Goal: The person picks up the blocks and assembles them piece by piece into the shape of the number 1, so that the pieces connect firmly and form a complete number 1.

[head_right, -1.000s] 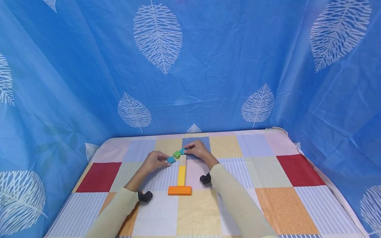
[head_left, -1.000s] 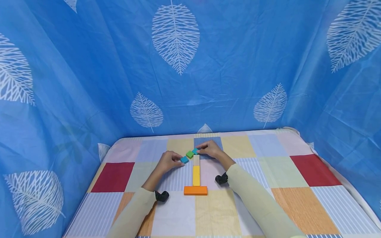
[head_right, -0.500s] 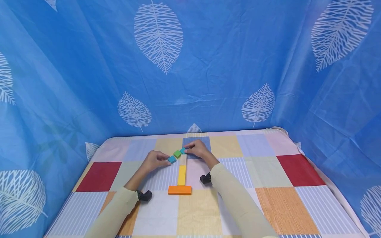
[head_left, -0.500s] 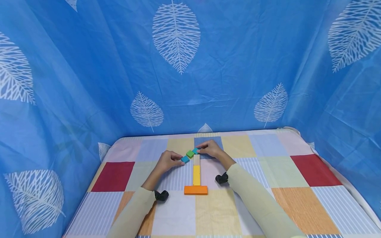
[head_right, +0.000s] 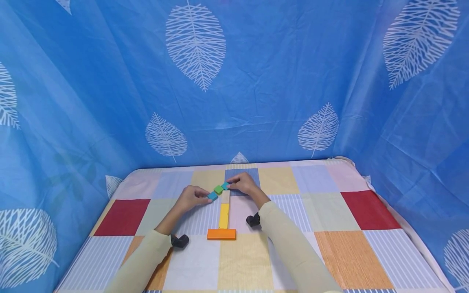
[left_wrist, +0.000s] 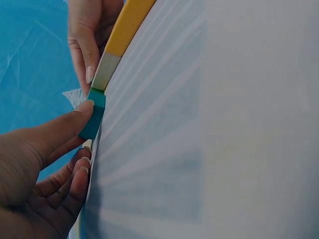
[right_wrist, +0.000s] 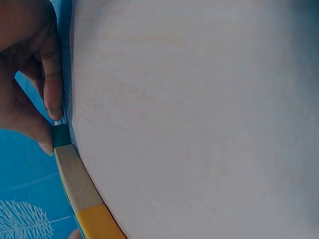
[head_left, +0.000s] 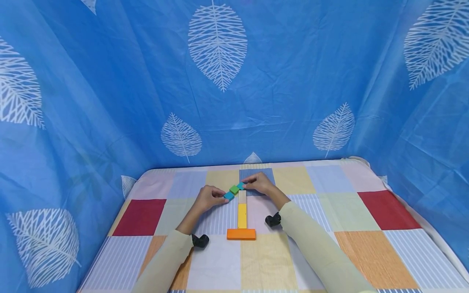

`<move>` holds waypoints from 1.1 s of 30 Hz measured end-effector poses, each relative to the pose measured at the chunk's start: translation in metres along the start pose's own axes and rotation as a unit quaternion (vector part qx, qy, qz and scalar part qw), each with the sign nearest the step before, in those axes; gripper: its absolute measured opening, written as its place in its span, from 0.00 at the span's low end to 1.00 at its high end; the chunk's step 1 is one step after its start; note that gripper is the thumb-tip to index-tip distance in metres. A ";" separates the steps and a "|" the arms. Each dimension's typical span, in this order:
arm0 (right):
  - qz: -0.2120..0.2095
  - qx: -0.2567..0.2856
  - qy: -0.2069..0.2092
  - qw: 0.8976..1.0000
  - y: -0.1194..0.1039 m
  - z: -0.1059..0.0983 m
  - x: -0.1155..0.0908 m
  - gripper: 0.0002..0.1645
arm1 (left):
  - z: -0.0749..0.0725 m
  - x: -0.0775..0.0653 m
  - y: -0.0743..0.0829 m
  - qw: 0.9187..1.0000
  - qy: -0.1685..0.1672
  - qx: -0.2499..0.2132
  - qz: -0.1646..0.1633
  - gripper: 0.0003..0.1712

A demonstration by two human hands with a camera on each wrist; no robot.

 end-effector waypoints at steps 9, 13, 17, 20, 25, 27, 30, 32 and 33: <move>-0.004 0.001 -0.002 1.000 0.000 0.001 0.000 0.13 | 0.002 0.002 -0.001 1.000 0.004 -0.008 -0.012 0.15; -0.007 -0.001 -0.003 1.000 -0.002 0.001 -0.001 0.14 | 0.002 0.003 -0.001 1.000 0.001 -0.011 -0.016 0.15; -0.007 -0.005 -0.002 1.000 -0.002 0.001 -0.001 0.14 | 0.003 0.005 -0.001 1.000 0.001 -0.009 -0.023 0.16; -0.004 -0.006 -0.002 1.000 -0.002 0.001 -0.001 0.14 | 0.003 0.005 0.000 1.000 0.002 -0.006 -0.024 0.16; 0.002 -0.010 -0.004 1.000 0.000 0.001 0.000 0.14 | 0.004 0.005 0.000 1.000 0.000 -0.006 -0.023 0.16; 0.003 -0.010 -0.003 1.000 0.000 0.000 0.001 0.14 | 0.005 0.006 0.000 1.000 0.000 -0.005 -0.024 0.16; 0.002 -0.011 -0.004 1.000 0.000 0.000 0.002 0.15 | 0.005 0.007 -0.001 1.000 0.002 -0.004 -0.025 0.16; 0.001 -0.010 -0.004 1.000 0.000 -0.001 0.002 0.15 | 0.005 0.007 -0.001 1.000 0.003 -0.005 -0.026 0.16; 0.001 -0.010 -0.005 1.000 0.000 -0.001 0.002 0.15 | 0.005 0.007 -0.001 1.000 0.003 -0.005 -0.027 0.16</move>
Point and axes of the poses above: each hand's wrist, its own x-axis towards the middle knuckle, its own z-axis out of the palm, y = z × x, the point moved 6 cm from there along x, towards the middle knuckle, and after that the axes turned 9 degrees about -y, right-handed, at the moved point
